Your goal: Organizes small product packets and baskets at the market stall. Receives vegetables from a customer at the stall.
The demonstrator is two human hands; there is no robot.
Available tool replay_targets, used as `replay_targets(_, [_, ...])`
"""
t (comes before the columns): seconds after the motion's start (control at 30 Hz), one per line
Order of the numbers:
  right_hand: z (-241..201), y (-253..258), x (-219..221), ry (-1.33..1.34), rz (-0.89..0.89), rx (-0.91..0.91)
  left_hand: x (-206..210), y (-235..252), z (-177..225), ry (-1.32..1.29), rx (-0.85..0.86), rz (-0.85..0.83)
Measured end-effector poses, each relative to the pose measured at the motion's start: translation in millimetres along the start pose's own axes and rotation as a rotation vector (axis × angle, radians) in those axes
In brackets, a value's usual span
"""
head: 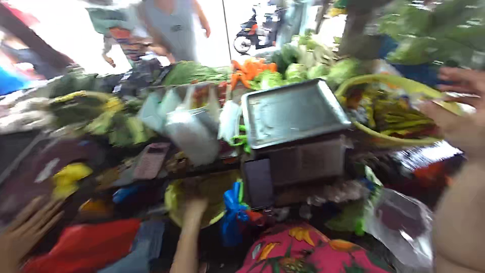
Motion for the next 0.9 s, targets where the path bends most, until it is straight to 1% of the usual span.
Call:
replay_targets(0.07, [2.8, 15.9, -7.6, -0.028, -0.045, 0.132, -9.0, -10.2, -2.5, -0.082, 0.002, 0.027])
replay_targets(0.17, [35.3, 35.2, 2.2, -0.065, -0.220, 0.210, -25.8, -35.1, -7.1, -0.188, 0.018, 0.039])
replay_targets(0.3, [74.7, 47.9, 47.5, -0.129, -0.523, 0.301, -55.0, -68.7, 2.9, -0.269, 0.058, 0.094])
replay_targets(0.4, [84.8, 49.6, 80.4, -0.157, -0.633, 0.374, -78.0, -88.5, 24.7, -0.289, 0.113, 0.176])
replay_targets(0.47, [86.0, 51.0, 87.3, -0.133, -0.659, 0.352, -90.6, -98.9, 41.6, -0.289, 0.198, 0.233])
replay_targets(0.53, [87.5, 54.3, 81.6, -0.128, -0.672, 0.315, -99.8, -109.7, 59.4, -0.301, 0.275, 0.257])
replay_targets(0.63, [94.1, 63.7, 65.4, -0.137, -0.625, 0.268, -107.6, -124.5, 82.7, -0.348, 0.354, 0.246])
replay_targets(0.7, [96.5, 74.4, 58.6, -0.166, -0.635, 0.233, -109.8, -131.2, 94.0, -0.373, 0.402, 0.243])
replay_targets(0.8, [95.4, 86.1, 60.7, -0.242, -0.783, 0.143, -112.3, -140.2, 109.7, -0.423, 0.471, 0.219])
replay_targets(0.87, [93.8, 85.0, 69.6, -0.234, -0.877, 0.093, -115.9, -148.0, 124.4, -0.441, 0.524, 0.224])
replay_targets(0.9, [93.7, 82.0, 76.1, -0.228, -0.905, 0.096, -117.2, -151.3, 131.9, -0.445, 0.556, 0.226])
Point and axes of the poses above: each hand's wrist, its own y-axis towards the middle knuckle, its own x-axis out of the palm, z = x × y, the point moved 4 cm from there along y, towards the middle knuckle, and after that the axes turned 6 degrees about -z, right-handed, at the moved point
